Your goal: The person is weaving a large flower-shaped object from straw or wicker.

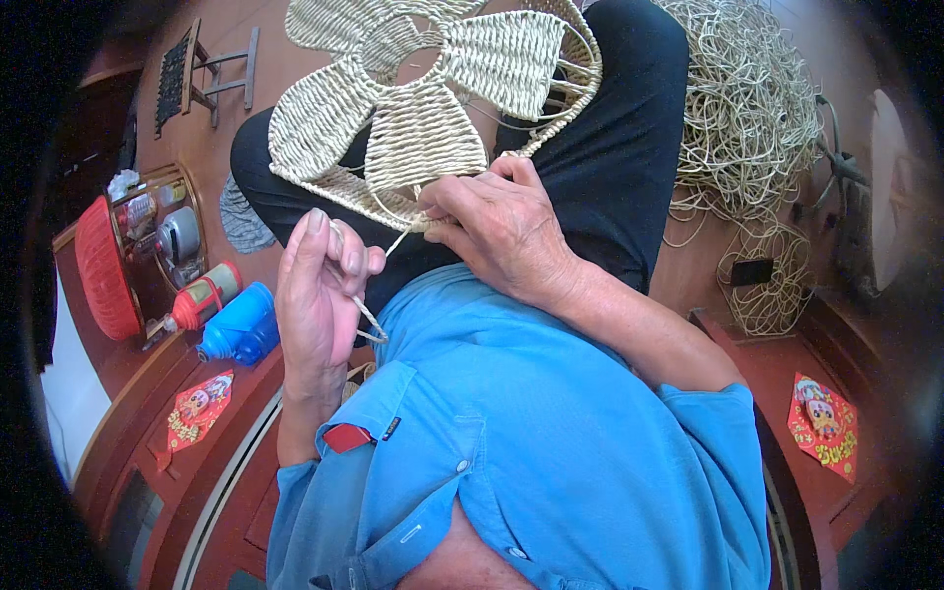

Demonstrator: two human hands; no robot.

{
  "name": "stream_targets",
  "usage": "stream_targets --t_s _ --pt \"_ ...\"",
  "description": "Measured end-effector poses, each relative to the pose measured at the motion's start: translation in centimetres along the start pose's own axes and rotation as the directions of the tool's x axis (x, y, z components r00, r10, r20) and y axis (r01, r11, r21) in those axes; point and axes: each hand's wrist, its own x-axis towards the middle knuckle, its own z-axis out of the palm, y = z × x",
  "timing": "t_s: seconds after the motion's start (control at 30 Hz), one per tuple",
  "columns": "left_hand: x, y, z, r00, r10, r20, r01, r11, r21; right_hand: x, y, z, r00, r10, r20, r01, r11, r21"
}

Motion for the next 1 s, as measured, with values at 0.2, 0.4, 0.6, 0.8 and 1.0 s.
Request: stream_targets --t_s 0.2,0.4,0.6,0.8,1.0 --pt "0.7 1.0 4.1 0.975 0.018 0.222 -0.091 0.942 0.324 0.8 -0.8 0.4 0.999 -0.002 -0.043 -0.001 0.997 -0.074" --pt "1.8 5.3 5.8 0.934 0.092 0.344 -0.289 0.759 0.584 1.0 -0.1 1.3 0.990 -0.015 -0.139 0.007 0.998 -0.059" --pt "3.0 5.8 0.8 0.385 0.869 0.312 -0.490 -0.095 0.867 1.2 0.2 0.1 0.990 -0.002 -0.138 -0.002 1.000 -0.026" --pt "0.9 -3.4 0.8 0.769 0.492 0.408 -0.504 0.073 0.861 1.5 0.1 -0.8 0.999 0.001 -0.045 -0.001 1.000 0.011" --pt "2.7 -4.9 0.5 0.757 0.502 0.419 -0.505 0.043 0.862 1.7 1.1 -0.7 0.996 0.002 -0.093 -0.001 1.000 0.009"
